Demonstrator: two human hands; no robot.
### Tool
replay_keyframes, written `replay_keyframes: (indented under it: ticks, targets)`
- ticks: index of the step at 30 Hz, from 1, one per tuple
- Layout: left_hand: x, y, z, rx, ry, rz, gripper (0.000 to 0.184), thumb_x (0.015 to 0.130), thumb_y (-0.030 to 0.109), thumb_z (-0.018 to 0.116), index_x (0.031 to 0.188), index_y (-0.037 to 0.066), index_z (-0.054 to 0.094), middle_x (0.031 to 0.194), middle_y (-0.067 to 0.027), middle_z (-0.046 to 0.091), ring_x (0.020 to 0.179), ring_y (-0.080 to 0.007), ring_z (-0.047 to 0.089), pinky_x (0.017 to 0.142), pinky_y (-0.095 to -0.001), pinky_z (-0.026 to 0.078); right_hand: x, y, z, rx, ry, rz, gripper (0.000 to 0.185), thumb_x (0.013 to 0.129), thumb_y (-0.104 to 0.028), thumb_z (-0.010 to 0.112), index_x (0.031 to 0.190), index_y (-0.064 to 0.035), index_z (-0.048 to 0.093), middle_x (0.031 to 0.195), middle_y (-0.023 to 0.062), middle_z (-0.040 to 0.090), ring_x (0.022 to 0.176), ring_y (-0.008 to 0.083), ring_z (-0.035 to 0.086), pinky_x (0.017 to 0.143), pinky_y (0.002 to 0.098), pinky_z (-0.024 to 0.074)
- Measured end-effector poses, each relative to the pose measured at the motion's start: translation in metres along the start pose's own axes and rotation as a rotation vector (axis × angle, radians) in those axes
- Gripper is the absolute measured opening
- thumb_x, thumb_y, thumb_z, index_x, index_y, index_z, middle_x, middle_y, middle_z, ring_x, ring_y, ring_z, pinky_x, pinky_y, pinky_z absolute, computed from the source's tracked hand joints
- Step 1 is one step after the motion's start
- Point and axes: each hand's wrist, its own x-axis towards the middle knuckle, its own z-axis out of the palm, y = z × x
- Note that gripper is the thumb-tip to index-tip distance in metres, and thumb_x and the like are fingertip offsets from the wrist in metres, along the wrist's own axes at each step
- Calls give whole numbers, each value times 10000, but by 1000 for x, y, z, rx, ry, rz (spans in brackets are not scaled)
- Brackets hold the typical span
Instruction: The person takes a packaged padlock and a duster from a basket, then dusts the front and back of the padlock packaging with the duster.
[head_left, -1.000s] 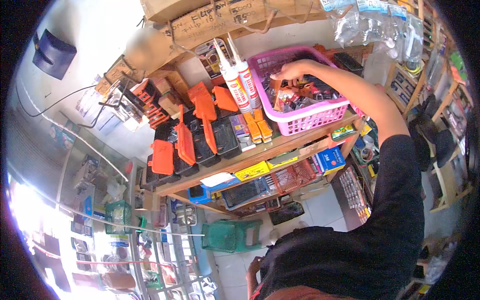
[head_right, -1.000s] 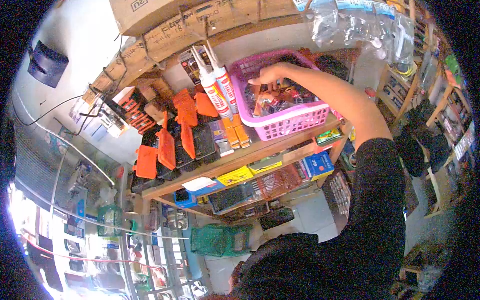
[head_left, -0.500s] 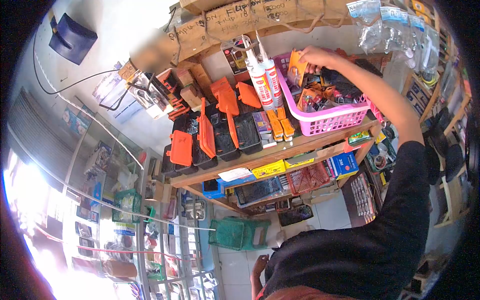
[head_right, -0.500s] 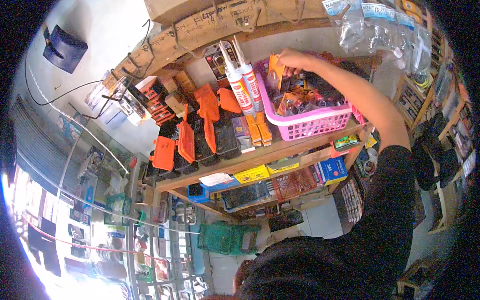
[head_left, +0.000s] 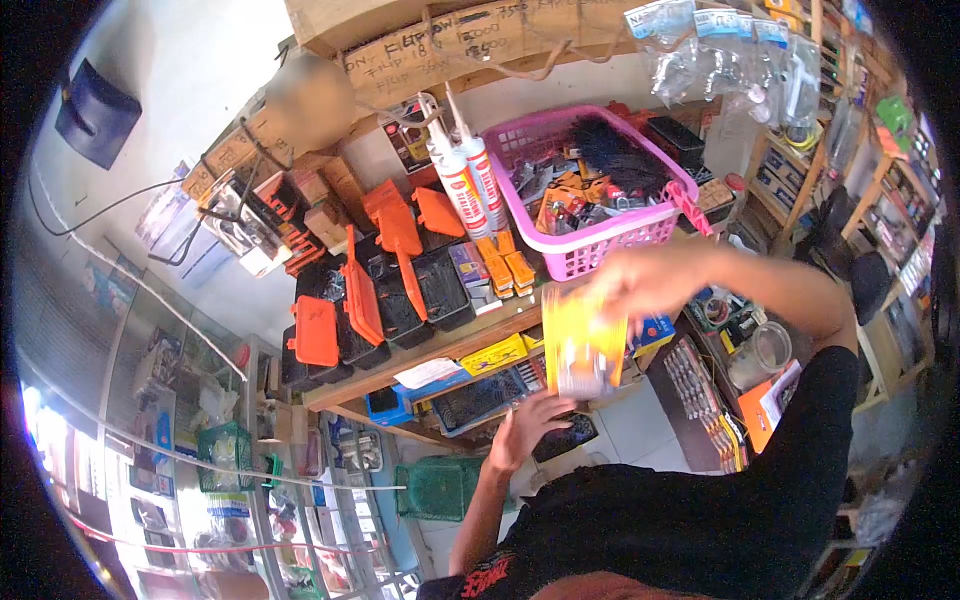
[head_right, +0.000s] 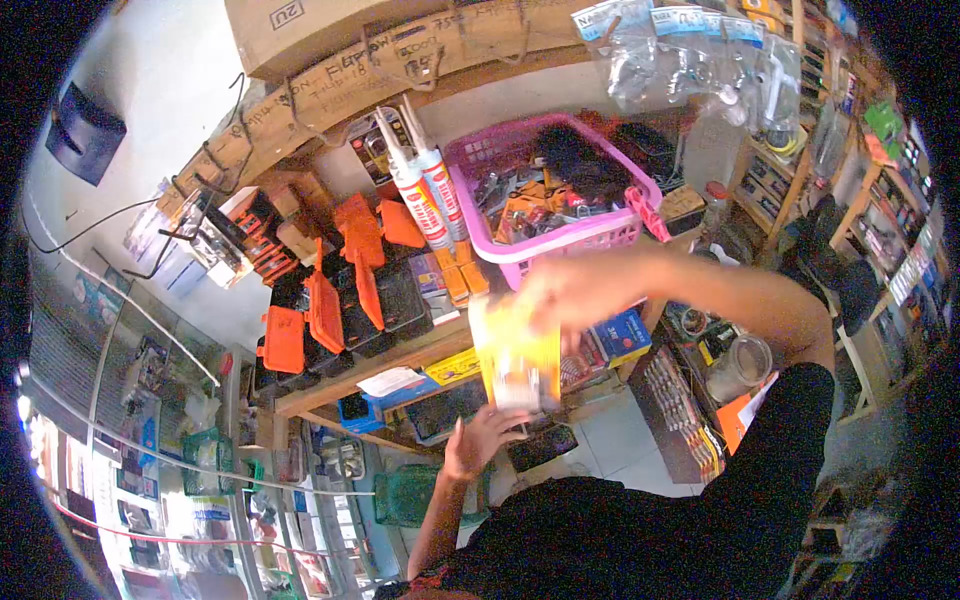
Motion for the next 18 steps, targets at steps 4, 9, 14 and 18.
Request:
replay_keyframes:
  ticks: [4, 9, 14, 18]
  targets:
    - [22, 11, 48, -288, -303, -122, 1044, 797, 764, 554, 1521, 80, 241, 1466, -193, 408, 1342, -340, 430, 1100, -515, 346, 16, 19, 76, -30, -288, 30, 283, 968, -250, 585, 1006, 25, 640, 742, 88, 660, 678, 150, 634, 603, 349, 488]
    - [6, 9, 81, -77, -215, -177, 836, 897, 594, 561, 1457, 20, 323, 1204, -187, 571, 1135, -289, 572, 972, -440, 469, 13, 31, 96, -417, -171, 93, 271, 958, -309, 585, 1064, -69, 652, 839, 163, 687, 768, 298, 676, 673, 423, 498]
    - [-14, -31, 33, -400, -223, -307, 842, 922, 574, 510, 1482, -15, 293, 1185, -200, 573, 1128, -321, 578, 992, -449, 463, -10, 42, 36, -494, 545, 85, 388, 888, -355, 697, 1133, -65, 618, 972, 152, 673, 909, 278, 668, 767, 410, 518]
    - [-54, -28, 4, -550, -6, -295, 834, 929, 627, 440, 1471, 2, 332, 1209, -220, 589, 1131, -366, 594, 1015, -476, 466, -38, 52, -41, -970, 1315, 304, 299, 852, -359, 706, 986, -102, 635, 872, 150, 582, 951, 359, 564, 796, 476, 455]
